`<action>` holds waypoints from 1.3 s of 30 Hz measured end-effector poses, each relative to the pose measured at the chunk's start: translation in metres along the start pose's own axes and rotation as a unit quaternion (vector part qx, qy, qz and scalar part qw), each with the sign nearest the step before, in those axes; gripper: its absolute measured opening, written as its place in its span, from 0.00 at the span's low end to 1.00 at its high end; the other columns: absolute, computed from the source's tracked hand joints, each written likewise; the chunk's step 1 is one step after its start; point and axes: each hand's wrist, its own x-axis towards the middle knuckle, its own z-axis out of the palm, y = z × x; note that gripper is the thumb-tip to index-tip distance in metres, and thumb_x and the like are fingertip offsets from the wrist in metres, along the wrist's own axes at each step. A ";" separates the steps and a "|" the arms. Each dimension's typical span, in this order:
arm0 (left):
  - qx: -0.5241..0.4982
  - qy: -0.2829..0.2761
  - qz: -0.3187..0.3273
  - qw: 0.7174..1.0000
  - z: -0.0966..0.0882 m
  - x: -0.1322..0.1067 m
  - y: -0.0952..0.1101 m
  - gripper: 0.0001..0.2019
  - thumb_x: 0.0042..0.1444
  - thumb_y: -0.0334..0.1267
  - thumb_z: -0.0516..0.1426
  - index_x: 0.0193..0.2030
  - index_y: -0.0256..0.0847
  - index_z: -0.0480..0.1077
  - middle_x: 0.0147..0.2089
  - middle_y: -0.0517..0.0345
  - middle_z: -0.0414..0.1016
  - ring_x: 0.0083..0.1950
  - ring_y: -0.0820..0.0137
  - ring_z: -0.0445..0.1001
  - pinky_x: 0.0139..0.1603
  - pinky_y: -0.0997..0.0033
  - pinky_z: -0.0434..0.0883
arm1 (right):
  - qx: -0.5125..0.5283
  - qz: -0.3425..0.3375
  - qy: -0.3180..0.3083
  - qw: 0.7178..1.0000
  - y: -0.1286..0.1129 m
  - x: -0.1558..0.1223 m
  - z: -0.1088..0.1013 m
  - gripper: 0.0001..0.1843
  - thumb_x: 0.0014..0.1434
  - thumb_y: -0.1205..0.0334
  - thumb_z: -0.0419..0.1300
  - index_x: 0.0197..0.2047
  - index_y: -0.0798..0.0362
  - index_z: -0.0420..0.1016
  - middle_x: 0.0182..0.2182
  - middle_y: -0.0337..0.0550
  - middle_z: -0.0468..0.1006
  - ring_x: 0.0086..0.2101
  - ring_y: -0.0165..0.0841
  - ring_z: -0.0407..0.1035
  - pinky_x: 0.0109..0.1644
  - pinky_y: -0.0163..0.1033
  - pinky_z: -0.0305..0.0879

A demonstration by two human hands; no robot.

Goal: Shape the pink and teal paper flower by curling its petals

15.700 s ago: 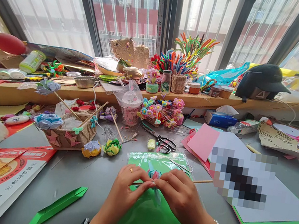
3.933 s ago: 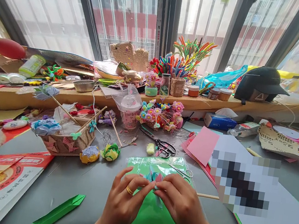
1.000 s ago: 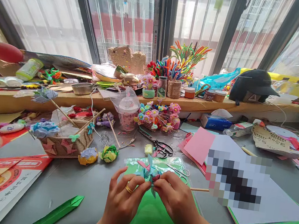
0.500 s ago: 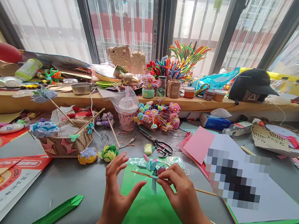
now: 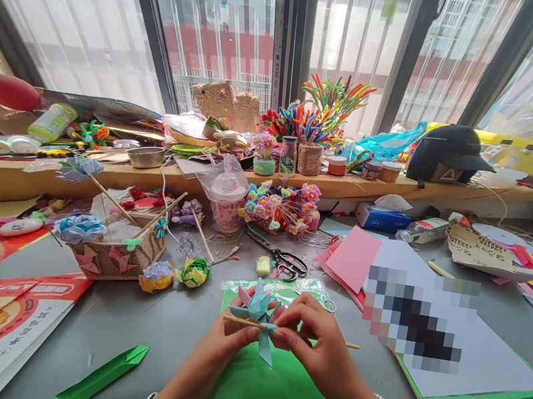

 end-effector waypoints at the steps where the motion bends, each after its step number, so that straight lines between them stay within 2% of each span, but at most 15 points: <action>1: 0.003 0.000 -0.003 1.000 0.000 0.000 0.001 0.38 0.38 0.40 0.65 0.58 0.44 0.58 0.48 0.48 0.74 0.53 0.55 0.68 0.56 0.54 0.60 | 0.006 0.003 -0.005 1.000 0.000 0.000 0.000 0.03 0.55 0.64 0.58 0.30 0.53 0.71 0.30 0.39 0.67 0.29 0.27 0.66 0.26 0.30 0.62; 5: 0.015 0.004 -0.013 1.000 -0.001 0.000 0.002 0.39 0.39 0.37 0.65 0.59 0.42 0.56 0.47 0.48 0.75 0.50 0.56 0.70 0.55 0.53 0.61 | 0.010 0.007 -0.016 1.000 -0.001 0.000 0.001 0.03 0.55 0.65 0.58 0.31 0.53 0.71 0.31 0.39 0.67 0.30 0.27 0.67 0.26 0.30 0.63; 10: 0.011 0.024 -0.016 1.000 0.001 0.001 0.000 0.40 0.36 0.33 0.66 0.58 0.43 0.57 0.44 0.52 0.77 0.47 0.60 0.73 0.54 0.58 0.63 | -0.004 0.008 -0.016 1.000 0.003 0.000 0.001 0.03 0.56 0.63 0.57 0.32 0.53 0.71 0.32 0.41 0.68 0.33 0.30 0.67 0.29 0.31 0.65; 14: 0.035 0.020 -0.029 0.999 0.004 0.000 -0.001 0.28 0.38 0.36 0.66 0.50 0.38 0.67 0.41 0.51 0.78 0.48 0.59 0.72 0.57 0.58 0.59 | -0.042 -0.003 -0.006 0.999 0.003 -0.001 0.001 0.03 0.56 0.65 0.56 0.32 0.53 0.71 0.32 0.42 0.68 0.32 0.30 0.65 0.29 0.32 0.64; 17: 0.040 0.019 -0.032 0.999 0.007 -0.002 0.000 0.20 0.40 0.37 0.64 0.42 0.38 0.71 0.40 0.51 0.78 0.48 0.60 0.72 0.57 0.58 0.59 | -0.082 -0.039 0.013 0.996 0.001 -0.002 0.002 0.03 0.56 0.66 0.56 0.32 0.53 0.71 0.30 0.41 0.68 0.29 0.29 0.64 0.27 0.32 0.63; 22: 0.014 0.016 -0.036 0.999 0.011 -0.004 0.002 0.14 0.40 0.36 0.64 0.37 0.38 0.72 0.40 0.52 0.77 0.47 0.61 0.72 0.56 0.59 0.59 | -0.136 -0.111 0.049 0.983 0.001 -0.003 0.004 0.03 0.57 0.67 0.55 0.32 0.53 0.69 0.29 0.40 0.67 0.29 0.29 0.65 0.30 0.33 0.64; 26: 0.016 0.022 -0.043 0.999 0.013 -0.005 0.002 0.11 0.41 0.37 0.64 0.33 0.38 0.73 0.39 0.51 0.77 0.45 0.61 0.72 0.50 0.62 0.63 | -0.152 -0.142 0.055 0.977 0.005 -0.003 0.004 0.04 0.58 0.67 0.54 0.35 0.53 0.69 0.30 0.41 0.67 0.30 0.30 0.65 0.31 0.34 0.65; 31: 0.025 0.056 -0.022 0.998 0.014 -0.005 0.003 0.10 0.41 0.36 0.64 0.32 0.38 0.73 0.37 0.54 0.78 0.41 0.64 0.74 0.45 0.68 0.66 | -0.143 -0.122 0.081 0.979 0.006 -0.002 0.003 0.03 0.58 0.65 0.55 0.32 0.53 0.66 0.28 0.39 0.67 0.27 0.28 0.64 0.26 0.31 0.63; 36: -0.006 0.061 -0.041 0.997 0.014 -0.004 0.007 0.16 0.42 0.36 0.63 0.40 0.36 0.71 0.36 0.53 0.78 0.39 0.64 0.76 0.41 0.70 0.69 | -0.120 -0.083 0.137 0.980 0.007 0.000 -0.004 0.06 0.59 0.61 0.52 0.33 0.53 0.66 0.28 0.39 0.69 0.28 0.29 0.66 0.29 0.32 0.65; 39: -0.034 0.074 -0.050 0.995 0.012 -0.004 0.008 0.14 0.44 0.36 0.62 0.40 0.36 0.71 0.36 0.54 0.78 0.37 0.69 0.76 0.41 0.74 0.70 | -0.107 -0.053 0.168 0.978 0.008 0.001 -0.009 0.07 0.60 0.60 0.51 0.35 0.53 0.65 0.27 0.39 0.70 0.27 0.29 0.66 0.28 0.31 0.64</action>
